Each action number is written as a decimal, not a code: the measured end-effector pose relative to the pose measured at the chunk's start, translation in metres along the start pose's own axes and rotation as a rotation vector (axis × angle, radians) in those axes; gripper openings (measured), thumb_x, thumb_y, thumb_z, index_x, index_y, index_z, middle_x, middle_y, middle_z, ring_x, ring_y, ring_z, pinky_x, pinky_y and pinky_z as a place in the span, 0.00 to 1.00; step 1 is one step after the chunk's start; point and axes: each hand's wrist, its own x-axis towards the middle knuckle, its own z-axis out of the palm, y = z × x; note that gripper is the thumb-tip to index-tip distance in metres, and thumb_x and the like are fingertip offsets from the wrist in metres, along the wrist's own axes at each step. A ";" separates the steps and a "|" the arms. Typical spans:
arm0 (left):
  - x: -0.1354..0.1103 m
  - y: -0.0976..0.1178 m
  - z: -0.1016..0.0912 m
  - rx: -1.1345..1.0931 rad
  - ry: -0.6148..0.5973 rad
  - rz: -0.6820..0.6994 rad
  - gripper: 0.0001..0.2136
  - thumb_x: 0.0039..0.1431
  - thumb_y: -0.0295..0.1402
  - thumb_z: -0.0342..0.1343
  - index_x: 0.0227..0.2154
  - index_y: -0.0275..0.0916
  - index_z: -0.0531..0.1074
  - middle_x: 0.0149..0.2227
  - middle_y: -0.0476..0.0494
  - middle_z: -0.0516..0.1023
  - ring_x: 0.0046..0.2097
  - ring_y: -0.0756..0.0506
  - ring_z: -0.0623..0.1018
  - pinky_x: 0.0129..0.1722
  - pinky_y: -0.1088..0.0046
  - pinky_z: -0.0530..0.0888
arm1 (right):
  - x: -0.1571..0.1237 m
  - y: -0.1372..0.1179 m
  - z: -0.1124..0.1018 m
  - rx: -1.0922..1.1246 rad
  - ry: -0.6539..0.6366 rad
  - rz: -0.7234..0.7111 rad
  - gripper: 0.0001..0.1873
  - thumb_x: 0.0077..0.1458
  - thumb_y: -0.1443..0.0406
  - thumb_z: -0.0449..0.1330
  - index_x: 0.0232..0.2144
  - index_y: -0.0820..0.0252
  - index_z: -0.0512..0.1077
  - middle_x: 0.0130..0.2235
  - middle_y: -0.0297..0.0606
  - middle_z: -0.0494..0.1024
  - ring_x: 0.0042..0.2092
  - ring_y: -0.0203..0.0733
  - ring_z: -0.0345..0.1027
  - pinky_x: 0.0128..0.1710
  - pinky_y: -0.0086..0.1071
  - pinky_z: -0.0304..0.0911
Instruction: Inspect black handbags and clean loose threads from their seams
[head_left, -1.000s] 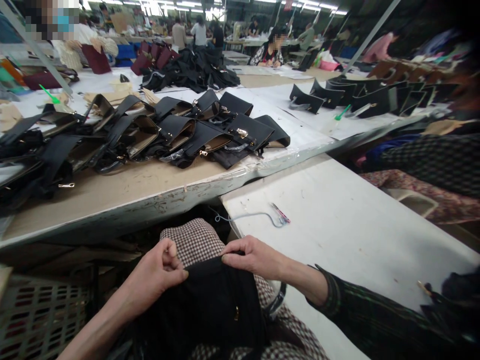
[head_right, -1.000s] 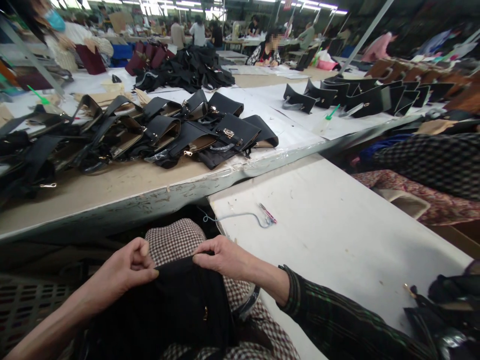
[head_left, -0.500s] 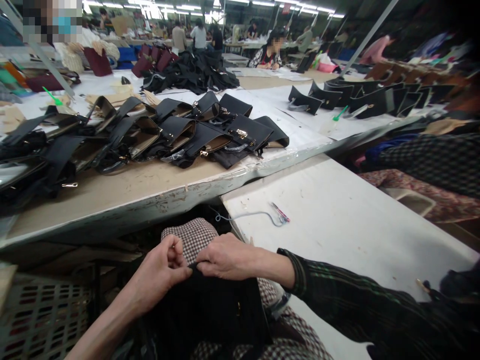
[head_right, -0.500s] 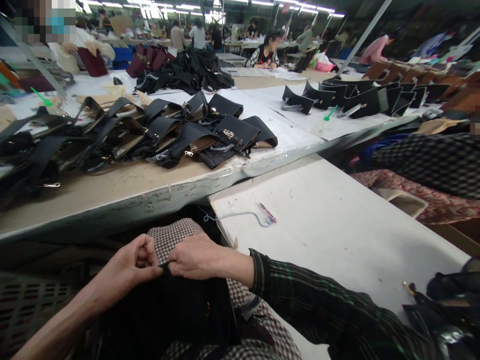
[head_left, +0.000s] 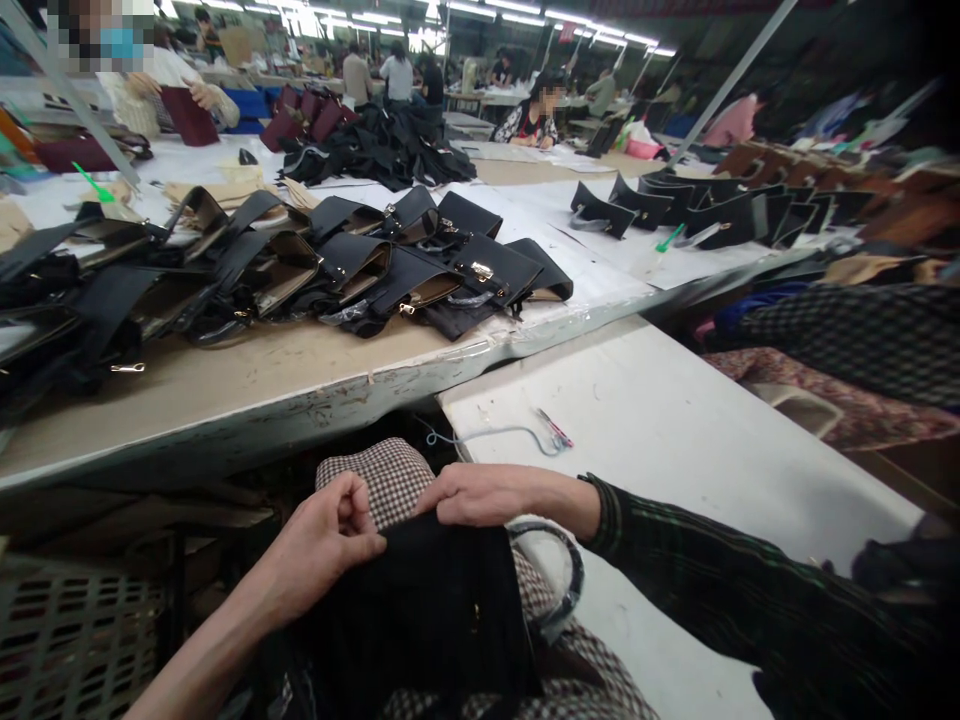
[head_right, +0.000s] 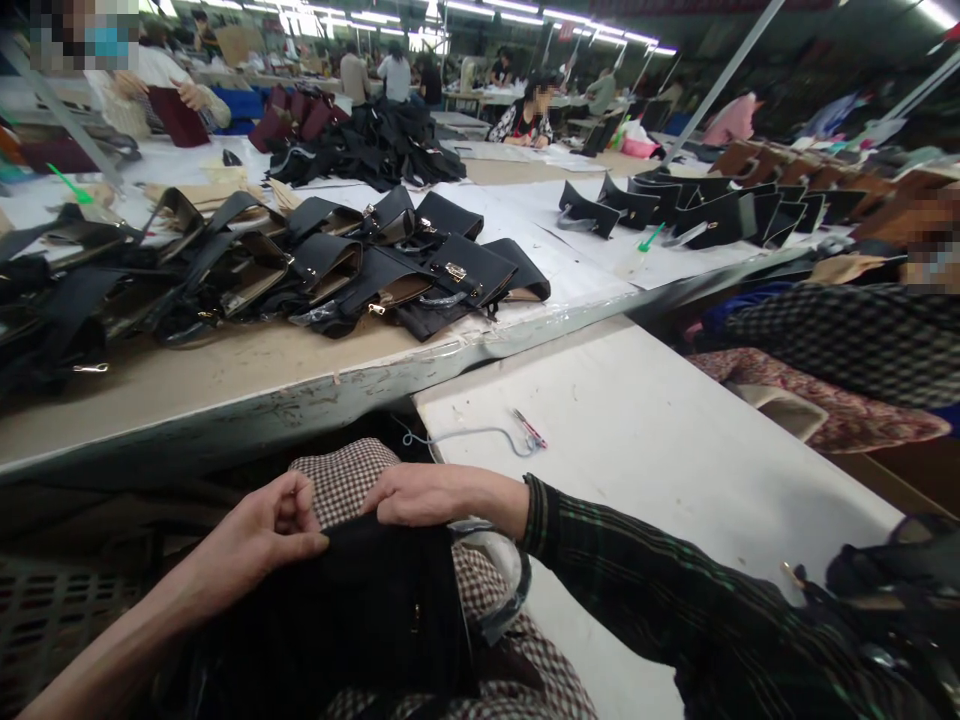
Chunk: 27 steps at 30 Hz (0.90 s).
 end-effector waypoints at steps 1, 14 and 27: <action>0.001 0.000 0.000 -0.012 0.001 -0.003 0.13 0.48 0.25 0.61 0.28 0.40 0.60 0.25 0.57 0.70 0.27 0.52 0.66 0.27 0.77 0.63 | 0.001 0.000 -0.002 -0.003 -0.017 0.011 0.12 0.51 0.75 0.49 0.32 0.67 0.73 0.26 0.31 0.66 0.26 0.31 0.55 0.25 0.26 0.52; -0.020 -0.013 -0.035 0.103 -0.076 -0.098 0.10 0.50 0.33 0.63 0.35 0.37 0.72 0.32 0.49 0.78 0.35 0.46 0.75 0.35 0.74 0.68 | 0.037 -0.001 -0.002 -0.297 0.002 -0.148 0.09 0.59 0.69 0.56 0.27 0.65 0.72 0.23 0.28 0.66 0.27 0.30 0.58 0.29 0.25 0.53; -0.024 -0.011 -0.025 -0.070 -0.143 -0.191 0.16 0.56 0.41 0.60 0.44 0.38 0.79 0.39 0.45 0.82 0.41 0.41 0.78 0.41 0.70 0.72 | 0.041 0.026 -0.008 -0.093 -0.006 -0.171 0.23 0.55 0.73 0.57 0.54 0.62 0.71 0.48 0.38 0.77 0.45 0.38 0.70 0.44 0.25 0.61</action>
